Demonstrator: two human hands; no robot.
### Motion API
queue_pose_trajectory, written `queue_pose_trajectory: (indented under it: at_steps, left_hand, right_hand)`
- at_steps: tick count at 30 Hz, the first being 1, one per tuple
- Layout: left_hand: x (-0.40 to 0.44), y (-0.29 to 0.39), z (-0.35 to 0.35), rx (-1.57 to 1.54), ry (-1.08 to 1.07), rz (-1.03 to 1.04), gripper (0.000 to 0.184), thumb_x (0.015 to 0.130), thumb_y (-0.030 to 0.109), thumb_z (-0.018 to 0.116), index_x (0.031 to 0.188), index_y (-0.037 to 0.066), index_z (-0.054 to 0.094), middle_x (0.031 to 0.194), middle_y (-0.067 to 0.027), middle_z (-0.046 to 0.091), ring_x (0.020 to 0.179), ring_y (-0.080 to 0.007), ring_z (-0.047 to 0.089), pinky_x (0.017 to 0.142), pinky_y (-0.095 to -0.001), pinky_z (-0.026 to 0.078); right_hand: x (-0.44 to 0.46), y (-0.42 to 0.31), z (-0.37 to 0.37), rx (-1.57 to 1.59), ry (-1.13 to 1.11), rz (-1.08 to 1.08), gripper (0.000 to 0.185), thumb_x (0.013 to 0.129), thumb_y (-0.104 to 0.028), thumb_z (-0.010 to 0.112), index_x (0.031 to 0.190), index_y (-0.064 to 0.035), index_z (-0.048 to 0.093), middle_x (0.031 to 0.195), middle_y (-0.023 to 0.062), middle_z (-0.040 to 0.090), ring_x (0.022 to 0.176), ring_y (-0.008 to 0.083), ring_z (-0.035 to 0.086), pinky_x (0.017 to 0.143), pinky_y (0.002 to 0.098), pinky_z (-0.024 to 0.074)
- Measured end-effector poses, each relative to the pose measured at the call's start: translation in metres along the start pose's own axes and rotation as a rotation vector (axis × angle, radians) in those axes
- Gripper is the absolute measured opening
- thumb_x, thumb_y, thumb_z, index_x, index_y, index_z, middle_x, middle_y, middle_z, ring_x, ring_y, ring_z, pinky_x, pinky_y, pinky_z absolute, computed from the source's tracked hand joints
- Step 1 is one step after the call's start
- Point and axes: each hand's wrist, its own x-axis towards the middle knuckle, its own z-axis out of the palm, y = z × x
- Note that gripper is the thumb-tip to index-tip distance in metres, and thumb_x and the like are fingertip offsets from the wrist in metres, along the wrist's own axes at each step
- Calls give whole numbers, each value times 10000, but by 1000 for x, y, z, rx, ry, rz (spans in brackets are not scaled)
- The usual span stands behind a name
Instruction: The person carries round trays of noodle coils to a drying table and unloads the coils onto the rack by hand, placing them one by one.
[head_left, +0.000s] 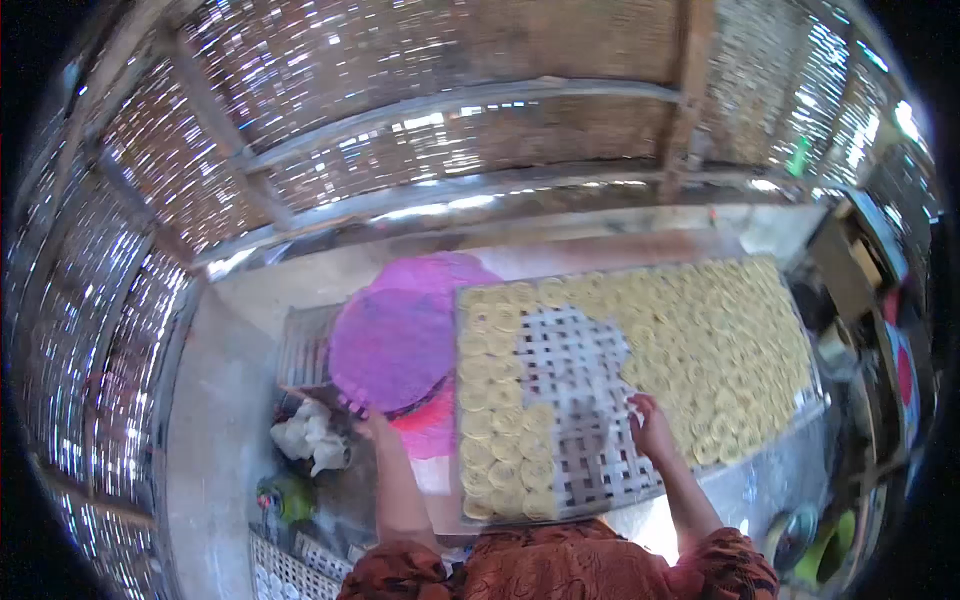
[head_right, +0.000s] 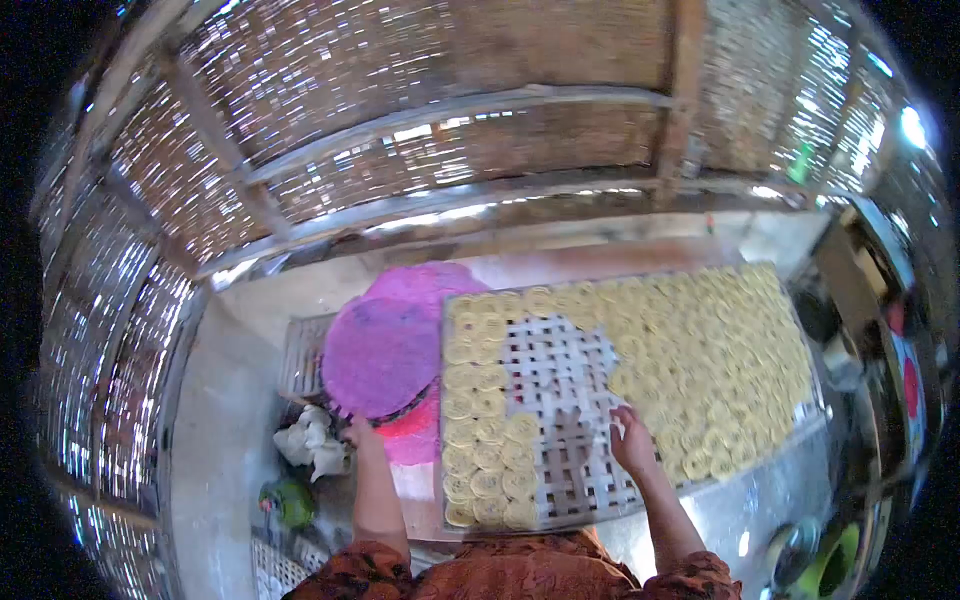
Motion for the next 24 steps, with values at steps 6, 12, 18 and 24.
queue_pose_trajectory:
  at_steps: [6, 12, 18, 24]
  left_hand:
    - [-143, 128, -17, -360, -607, 606, 502, 936, 235, 500, 1366, 35, 337, 1387, -155, 395, 1268, -244, 393, 1021, -361, 351]
    - [-511, 217, -2, -25, -1874, 896, 479, 916, 372, 522, 1321, 137, 418, 1265, -26, 517, 1161, -160, 471, 929, -355, 364]
    - [-886, 78, -131, 237, -2841, 1144, 435, 897, 422, 566, 1195, 110, 509, 1124, -5, 565, 1052, -126, 509, 909, -313, 391]
    - [-1146, -84, -331, 96, -2857, 1694, 343, 849, 366, 666, 996, 73, 563, 881, -30, 595, 803, -97, 542, 719, -261, 456]
  right_hand:
    - [-94, -12, -146, -110, 381, 443, 231, 900, -235, 559, 961, -21, 619, 838, 168, 656, 760, 343, 632, 690, 405, 492]
    - [-213, -52, -281, -176, 703, 544, 262, 914, -274, 549, 957, -22, 605, 802, 193, 643, 732, 357, 632, 628, 412, 483]
    - [-302, -49, -383, -440, 801, 589, 298, 912, -326, 520, 940, -41, 604, 806, 201, 638, 752, 408, 601, 641, 459, 460]
    - [-416, -29, -357, -272, 349, 801, 244, 916, -277, 466, 1007, -99, 604, 940, 175, 637, 883, 357, 604, 759, 465, 469]
